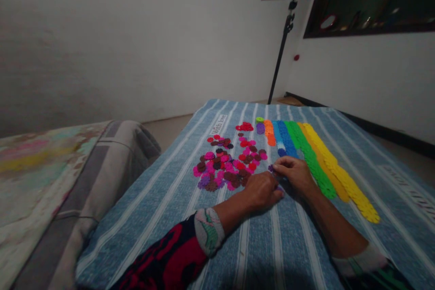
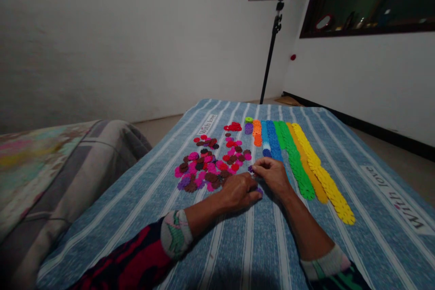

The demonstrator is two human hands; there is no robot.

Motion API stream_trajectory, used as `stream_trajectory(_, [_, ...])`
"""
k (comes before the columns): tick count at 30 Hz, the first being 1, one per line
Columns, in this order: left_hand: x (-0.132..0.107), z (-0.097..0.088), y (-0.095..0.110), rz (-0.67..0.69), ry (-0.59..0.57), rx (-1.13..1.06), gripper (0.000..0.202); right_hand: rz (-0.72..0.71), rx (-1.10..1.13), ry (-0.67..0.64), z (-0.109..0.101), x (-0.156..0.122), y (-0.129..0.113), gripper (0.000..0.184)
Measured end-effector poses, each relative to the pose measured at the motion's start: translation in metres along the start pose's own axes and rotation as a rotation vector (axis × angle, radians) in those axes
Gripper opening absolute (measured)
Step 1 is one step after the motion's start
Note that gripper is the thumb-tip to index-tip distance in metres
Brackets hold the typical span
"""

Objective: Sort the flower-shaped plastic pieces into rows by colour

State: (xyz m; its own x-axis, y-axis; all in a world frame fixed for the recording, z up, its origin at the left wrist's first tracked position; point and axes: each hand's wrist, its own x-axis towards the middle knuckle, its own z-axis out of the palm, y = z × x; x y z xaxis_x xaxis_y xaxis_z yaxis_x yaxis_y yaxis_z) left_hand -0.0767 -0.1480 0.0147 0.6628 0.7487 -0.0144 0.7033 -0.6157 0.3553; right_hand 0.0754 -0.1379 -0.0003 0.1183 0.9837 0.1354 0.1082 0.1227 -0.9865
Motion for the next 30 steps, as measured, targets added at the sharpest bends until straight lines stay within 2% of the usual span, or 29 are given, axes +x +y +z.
stream_trajectory(3, [0.003, 0.0, 0.007, -0.027, -0.018, 0.034, 0.026, 0.012, 0.008, 0.024, 0.001, 0.0, 0.001, 0.037])
stream_trajectory(6, [0.006, 0.006, 0.002, -0.06, -0.002, -0.058, 0.019, 0.02, 0.021, 0.037, 0.001, 0.001, 0.002, 0.036])
stream_trajectory(9, [0.009, 0.013, -0.013, -0.123, 0.035, -0.311, 0.008, 0.025, 0.025, 0.05, 0.002, 0.002, 0.002, 0.037])
stream_trajectory(12, [0.011, 0.015, -0.031, -0.176, 0.083, -0.572, 0.01, 0.035, 0.04, 0.049, 0.002, 0.002, 0.002, 0.038])
stream_trajectory(16, [0.013, 0.008, -0.045, -0.276, 0.228, -0.831, 0.013, 0.064, 0.068, 0.004, 0.005, 0.0, 0.002, 0.039])
stream_trajectory(19, [0.013, 0.003, -0.045, -0.311, 0.307, -1.022, 0.012, 0.067, 0.08, -0.028, 0.01, -0.002, 0.005, 0.039])
stream_trajectory(22, [0.012, 0.003, -0.042, -0.322, 0.311, -1.146, 0.007, 0.069, 0.085, -0.047, 0.014, -0.002, 0.009, 0.038])
stream_trajectory(25, [0.012, 0.005, -0.042, -0.346, 0.296, -1.21, 0.004, 0.077, 0.091, -0.042, 0.017, -0.001, 0.011, 0.037])
stream_trajectory(30, [0.013, 0.004, -0.043, -0.329, 0.335, -1.263, 0.002, 0.069, 0.095, 0.004, 0.02, 0.0, 0.011, 0.034])
